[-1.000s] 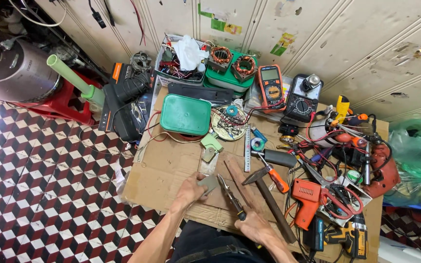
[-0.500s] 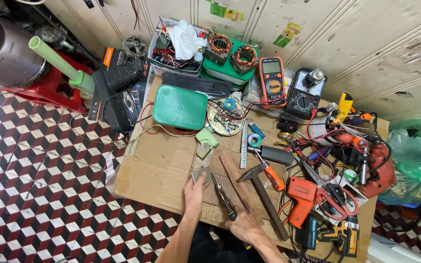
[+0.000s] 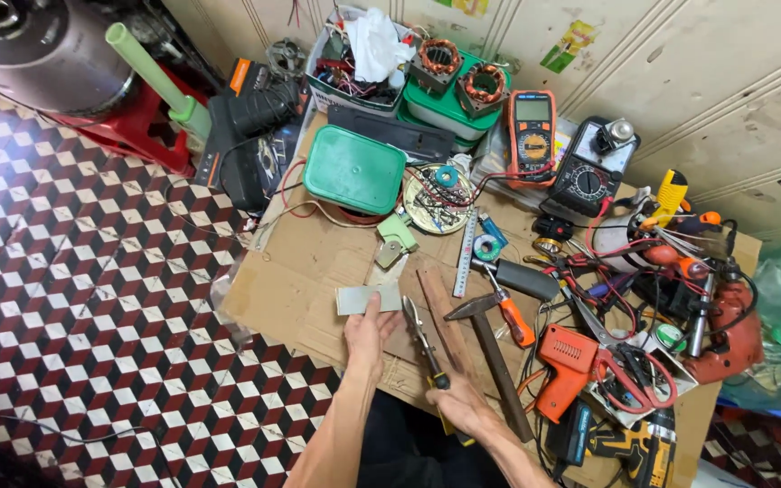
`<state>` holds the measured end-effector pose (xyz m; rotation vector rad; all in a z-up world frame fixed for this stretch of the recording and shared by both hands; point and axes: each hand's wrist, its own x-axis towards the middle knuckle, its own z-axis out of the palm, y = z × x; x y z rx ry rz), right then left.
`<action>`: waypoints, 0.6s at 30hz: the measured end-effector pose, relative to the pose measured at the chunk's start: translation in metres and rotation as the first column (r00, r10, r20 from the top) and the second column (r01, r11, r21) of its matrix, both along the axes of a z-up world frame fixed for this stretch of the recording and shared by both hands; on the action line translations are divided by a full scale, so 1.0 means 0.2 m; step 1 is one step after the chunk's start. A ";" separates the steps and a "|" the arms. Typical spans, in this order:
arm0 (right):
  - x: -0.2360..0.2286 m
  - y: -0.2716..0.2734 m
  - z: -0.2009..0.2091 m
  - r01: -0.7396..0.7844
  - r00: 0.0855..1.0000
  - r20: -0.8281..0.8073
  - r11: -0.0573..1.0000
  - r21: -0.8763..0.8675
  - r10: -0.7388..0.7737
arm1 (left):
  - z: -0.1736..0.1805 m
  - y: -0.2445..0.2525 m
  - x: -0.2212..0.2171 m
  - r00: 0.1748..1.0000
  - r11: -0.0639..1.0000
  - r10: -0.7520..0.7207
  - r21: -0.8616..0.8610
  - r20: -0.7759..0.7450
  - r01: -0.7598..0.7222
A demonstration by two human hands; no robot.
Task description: Measuring and marking a rectangular piece of material with a ruler and pen, then cutting it to size using snips.
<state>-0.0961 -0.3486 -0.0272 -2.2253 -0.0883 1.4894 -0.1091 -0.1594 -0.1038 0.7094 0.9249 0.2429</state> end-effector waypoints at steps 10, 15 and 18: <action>-0.03 0.00 0.20 0.220 0.971 0.022 0.930 0.295 -0.237 | 0.73 0.00 0.09 0.949 0.994 0.090 -0.092 0.303 -0.064; -0.01 0.04 0.19 0.227 0.954 0.092 0.887 0.403 -0.286 | 0.71 0.09 0.11 0.929 0.993 0.118 -0.057 0.350 -0.105; 0.01 0.08 0.23 0.234 0.945 0.111 0.875 0.424 -0.307 | 0.67 0.13 0.11 0.949 0.989 0.146 -0.069 0.278 -0.132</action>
